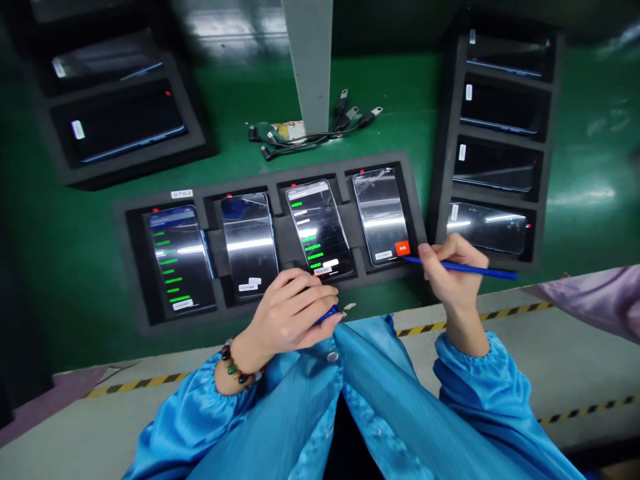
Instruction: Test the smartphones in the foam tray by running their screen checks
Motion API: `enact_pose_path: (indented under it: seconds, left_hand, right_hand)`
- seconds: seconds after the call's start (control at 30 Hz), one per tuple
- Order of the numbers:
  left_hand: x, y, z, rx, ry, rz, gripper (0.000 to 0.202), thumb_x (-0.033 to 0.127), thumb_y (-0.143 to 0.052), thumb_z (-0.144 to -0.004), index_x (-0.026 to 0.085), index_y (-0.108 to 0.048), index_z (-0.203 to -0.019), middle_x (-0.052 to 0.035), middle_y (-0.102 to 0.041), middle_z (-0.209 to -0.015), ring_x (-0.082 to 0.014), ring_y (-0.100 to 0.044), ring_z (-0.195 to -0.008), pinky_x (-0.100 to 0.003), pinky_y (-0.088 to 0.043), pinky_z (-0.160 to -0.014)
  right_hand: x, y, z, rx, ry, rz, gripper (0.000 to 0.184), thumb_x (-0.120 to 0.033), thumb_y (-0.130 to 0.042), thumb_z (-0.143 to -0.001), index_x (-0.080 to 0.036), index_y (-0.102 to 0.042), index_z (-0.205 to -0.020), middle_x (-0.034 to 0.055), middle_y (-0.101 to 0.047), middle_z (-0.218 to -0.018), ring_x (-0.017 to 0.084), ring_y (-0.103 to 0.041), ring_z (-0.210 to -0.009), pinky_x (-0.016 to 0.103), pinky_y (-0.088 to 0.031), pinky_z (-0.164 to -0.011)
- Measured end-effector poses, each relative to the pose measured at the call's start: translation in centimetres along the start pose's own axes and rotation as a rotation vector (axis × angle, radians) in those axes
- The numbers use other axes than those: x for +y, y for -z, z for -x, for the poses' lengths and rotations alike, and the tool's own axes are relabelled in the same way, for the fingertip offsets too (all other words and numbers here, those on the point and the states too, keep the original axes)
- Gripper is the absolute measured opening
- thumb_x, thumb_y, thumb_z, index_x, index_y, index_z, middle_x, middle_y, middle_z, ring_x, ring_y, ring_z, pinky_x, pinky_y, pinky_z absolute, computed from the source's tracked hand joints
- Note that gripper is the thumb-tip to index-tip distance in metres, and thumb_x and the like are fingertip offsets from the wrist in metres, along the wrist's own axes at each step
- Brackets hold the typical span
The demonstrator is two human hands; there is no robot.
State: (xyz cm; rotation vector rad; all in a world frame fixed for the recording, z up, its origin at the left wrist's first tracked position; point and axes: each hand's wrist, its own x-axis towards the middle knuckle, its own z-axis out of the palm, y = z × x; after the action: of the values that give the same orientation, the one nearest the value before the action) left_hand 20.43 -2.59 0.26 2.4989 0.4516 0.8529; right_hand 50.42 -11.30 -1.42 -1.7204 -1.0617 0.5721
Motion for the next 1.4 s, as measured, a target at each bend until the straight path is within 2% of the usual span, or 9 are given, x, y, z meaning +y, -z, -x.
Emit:
enact_pose_path:
  seconds: [0.13,0.27,0.33,0.43,0.53,0.6,0.73,0.9,1.4]
  left_hand:
    - [-2.8,5.0,3.2,0.142,0.156,-0.130,0.009,0.023,-0.070,-0.098,0.021,-0.075,-0.106,-0.0034,-0.085,-0.101,-0.0224,-0.080,-0.090,-0.041,-0.058,-0.084]
    - [-7.1,11.7,9.7,0.671,0.647,-0.649,0.029,0.038,-0.061,-0.107,0.022,-0.069,-0.085,-0.0035,-0.077,-0.091,-0.0233,-0.070,-0.092,-0.042,-0.053,-0.086]
    - [-7.9,13.8,12.8,0.714,0.895,-0.588,0.039,0.051,-0.063,-0.107,0.022,-0.063,-0.080,0.0008,-0.064,-0.072,-0.0183,-0.059,-0.071,-0.034,-0.046,-0.069]
    - [-7.8,14.0,15.6,0.614,1.144,-0.238,0.049,0.061,-0.051,-0.111,0.022,-0.060,-0.083,0.0023,-0.058,-0.068,-0.0139,-0.053,-0.059,-0.030,-0.039,-0.057]
    - [-7.4,12.1,16.8,0.598,1.155,-0.176,0.050,0.063,-0.050,-0.112,0.022,-0.059,-0.085,0.0023,-0.056,-0.070,-0.0130,-0.051,-0.062,-0.029,-0.038,-0.059]
    - [-7.2,11.0,16.9,0.610,1.119,-0.139,0.047,0.061,-0.050,-0.112,0.022,-0.057,-0.086,0.0028,-0.053,-0.070,-0.0127,-0.049,-0.063,-0.029,-0.038,-0.062]
    - [-7.1,10.3,16.7,0.630,1.044,-0.123,0.041,0.052,-0.048,-0.114,0.023,-0.055,-0.087,0.0035,-0.051,-0.069,-0.0123,-0.047,-0.060,-0.030,-0.038,-0.063]
    - [-6.9,10.7,16.5,0.618,0.974,-0.156,0.033,0.044,-0.049,-0.114,0.023,-0.056,-0.089,0.0030,-0.053,-0.071,-0.0128,-0.051,-0.061,-0.030,-0.039,-0.063]
    - [-6.8,11.0,16.4,0.596,0.921,-0.144,0.030,0.040,-0.049,-0.114,0.023,-0.054,-0.090,0.0032,-0.053,-0.072,-0.0119,-0.052,-0.061,-0.030,-0.039,-0.063]
  right_hand:
    - [-1.7,-0.8,0.1,0.202,-0.014,-0.152,0.048,-0.037,-0.081,-0.098,-0.025,-0.043,-0.071,-0.0105,-0.049,-0.047,0.009,-0.044,-0.036,0.026,-0.032,-0.040]
    - [-3.4,-4.2,0.7,0.227,0.015,-0.275,0.040,-0.044,-0.079,-0.100,-0.026,-0.049,-0.082,-0.0119,-0.049,-0.050,0.009,-0.043,-0.036,0.024,-0.036,-0.039]
    - [-3.1,-5.5,0.2,0.247,0.044,-0.282,0.040,-0.046,-0.085,-0.095,-0.026,-0.052,-0.083,-0.0107,-0.051,-0.051,0.009,-0.046,-0.035,0.025,-0.037,-0.037]
    - [-1.6,-6.5,-2.2,0.289,0.152,-0.247,0.044,-0.054,-0.090,-0.088,-0.027,-0.055,-0.082,-0.0080,-0.053,-0.053,0.011,-0.049,-0.037,0.027,-0.036,-0.036]
    - [-2.2,-7.8,-4.3,0.272,0.238,-0.215,0.044,-0.060,-0.083,-0.092,-0.028,-0.055,-0.082,-0.0075,-0.050,-0.057,0.012,-0.053,-0.041,0.028,-0.038,-0.038]
    - [-4.8,-9.8,-3.6,0.216,0.237,-0.170,0.031,-0.049,-0.080,-0.098,-0.028,-0.059,-0.088,-0.0059,-0.056,-0.063,0.013,-0.061,-0.050,0.028,-0.044,-0.045]
    - [-11.3,-16.4,2.8,-0.224,0.287,-0.131,0.029,-0.023,-0.089,-0.089,-0.025,-0.060,-0.087,-0.0050,-0.069,-0.068,0.014,-0.066,-0.051,0.026,-0.051,-0.049]
    - [-13.6,-22.8,7.7,-0.497,0.411,-0.012,0.044,-0.018,-0.077,-0.096,-0.023,-0.042,-0.070,-0.0101,-0.046,-0.056,0.005,-0.041,-0.044,0.021,-0.036,-0.046]
    - [-13.2,-24.1,7.9,-0.487,0.475,0.164,0.044,-0.014,-0.072,-0.096,-0.023,-0.037,-0.071,-0.0100,-0.044,-0.055,0.005,-0.040,-0.045,0.024,-0.034,-0.047]
